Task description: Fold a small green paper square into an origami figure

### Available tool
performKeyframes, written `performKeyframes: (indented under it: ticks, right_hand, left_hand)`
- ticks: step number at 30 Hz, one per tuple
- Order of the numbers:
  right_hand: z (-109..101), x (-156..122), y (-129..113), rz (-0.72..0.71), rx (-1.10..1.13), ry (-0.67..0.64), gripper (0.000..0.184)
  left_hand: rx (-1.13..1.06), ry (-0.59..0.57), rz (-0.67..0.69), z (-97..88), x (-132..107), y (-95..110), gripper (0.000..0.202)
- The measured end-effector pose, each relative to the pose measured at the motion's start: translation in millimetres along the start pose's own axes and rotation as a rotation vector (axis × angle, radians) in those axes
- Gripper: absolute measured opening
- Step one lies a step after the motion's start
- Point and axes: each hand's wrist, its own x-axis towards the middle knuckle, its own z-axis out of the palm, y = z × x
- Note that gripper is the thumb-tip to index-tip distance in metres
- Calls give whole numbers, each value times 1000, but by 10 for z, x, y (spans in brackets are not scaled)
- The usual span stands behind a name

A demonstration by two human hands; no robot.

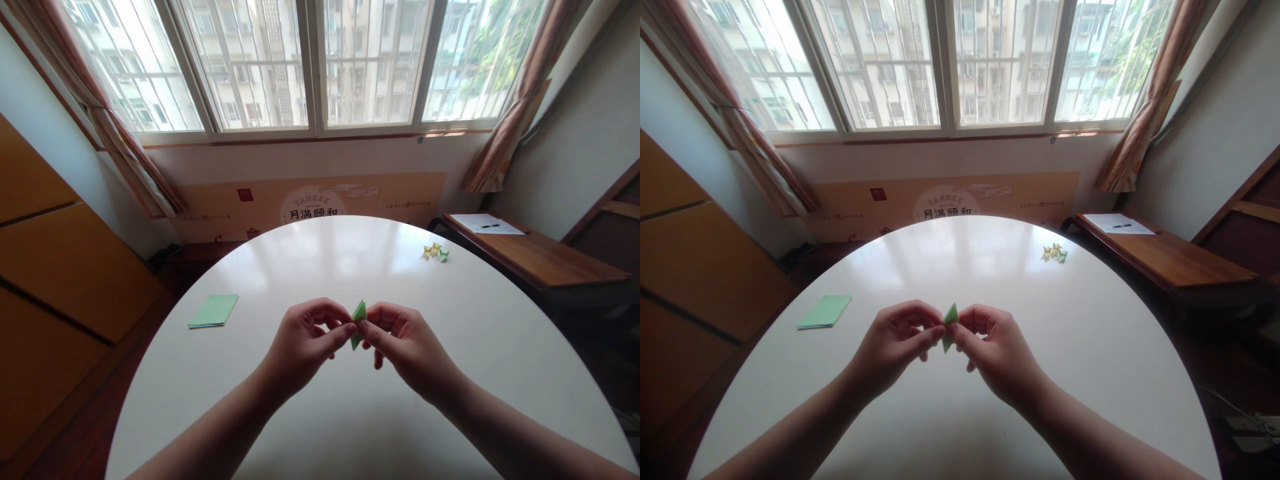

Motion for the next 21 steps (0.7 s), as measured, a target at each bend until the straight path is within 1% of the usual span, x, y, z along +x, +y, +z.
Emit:
performKeyframes:
  ticks: [12,16,21]
  right_hand:
    - [-50,9,-53,73,105,-94,23]
    - [-56,11,-55,85,119,-98,22]
    - [-77,1,-52,124,114,-71,24]
  left_hand:
    - [-54,37,-14,-3,12,4,12]
    - [-114,32,-32,-11,11,-12,11]
    - [-131,7,-2,-11,19,-10,6]
